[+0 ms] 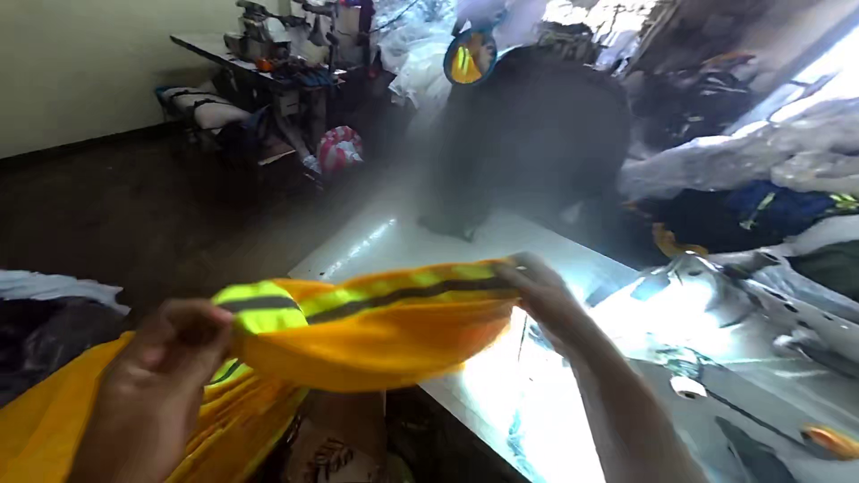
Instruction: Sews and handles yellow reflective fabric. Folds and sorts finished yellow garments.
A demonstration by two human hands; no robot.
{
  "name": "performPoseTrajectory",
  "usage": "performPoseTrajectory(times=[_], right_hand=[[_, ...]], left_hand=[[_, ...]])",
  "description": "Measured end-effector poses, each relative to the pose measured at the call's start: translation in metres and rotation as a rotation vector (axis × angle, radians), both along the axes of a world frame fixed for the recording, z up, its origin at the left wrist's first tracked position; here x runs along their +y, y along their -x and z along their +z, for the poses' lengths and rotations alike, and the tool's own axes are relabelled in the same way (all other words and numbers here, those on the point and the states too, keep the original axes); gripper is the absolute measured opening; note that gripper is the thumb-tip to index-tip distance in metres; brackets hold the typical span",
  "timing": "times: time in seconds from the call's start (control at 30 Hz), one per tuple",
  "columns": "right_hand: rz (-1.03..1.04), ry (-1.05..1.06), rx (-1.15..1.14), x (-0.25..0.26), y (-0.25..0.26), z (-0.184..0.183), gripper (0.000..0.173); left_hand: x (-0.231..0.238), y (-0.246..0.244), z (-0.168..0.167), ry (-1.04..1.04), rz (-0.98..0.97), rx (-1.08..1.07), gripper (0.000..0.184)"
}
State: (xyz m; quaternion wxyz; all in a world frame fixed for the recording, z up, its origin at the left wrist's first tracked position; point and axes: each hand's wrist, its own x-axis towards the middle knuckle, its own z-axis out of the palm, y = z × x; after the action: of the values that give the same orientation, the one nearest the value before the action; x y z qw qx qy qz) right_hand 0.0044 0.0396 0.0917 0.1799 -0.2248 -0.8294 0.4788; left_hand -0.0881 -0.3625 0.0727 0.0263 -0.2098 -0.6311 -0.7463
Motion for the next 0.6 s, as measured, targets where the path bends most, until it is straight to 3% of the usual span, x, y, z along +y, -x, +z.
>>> performPoseTrajectory(times=[0.1, 0.17, 0.23, 0.37, 0.5, 0.6], right_hand=[[0.046, 0.340, 0.376, -0.007, -0.007, 0.048, 0.016], [0.045, 0.334, 0.443, -0.003, 0.004, 0.070, 0.019], [-0.031, 0.218, 0.349, -0.001, 0.029, 0.083, 0.015], [-0.042, 0.225, 0.271, -0.004, 0.091, 0.094, 0.016], [0.016, 0.276, 0.342, -0.055, 0.153, 0.120, 0.028], [0.145, 0.349, 0.458, -0.103, 0.189, 0.135, 0.029]], left_hand=[[-0.013, 0.032, 0.032, -0.307, -0.093, -0.049, 0.022], [-0.016, 0.049, 0.050, -0.418, -0.133, -0.113, 0.029], [-0.010, 0.066, 0.067, -0.395, -0.079, -0.184, 0.029], [-0.020, 0.130, 0.086, -0.227, 0.080, -0.292, 0.013], [-0.063, 0.179, 0.115, -0.111, 0.275, -0.124, 0.015], [-0.117, 0.181, 0.146, -0.126, 0.400, -0.001, 0.020]])
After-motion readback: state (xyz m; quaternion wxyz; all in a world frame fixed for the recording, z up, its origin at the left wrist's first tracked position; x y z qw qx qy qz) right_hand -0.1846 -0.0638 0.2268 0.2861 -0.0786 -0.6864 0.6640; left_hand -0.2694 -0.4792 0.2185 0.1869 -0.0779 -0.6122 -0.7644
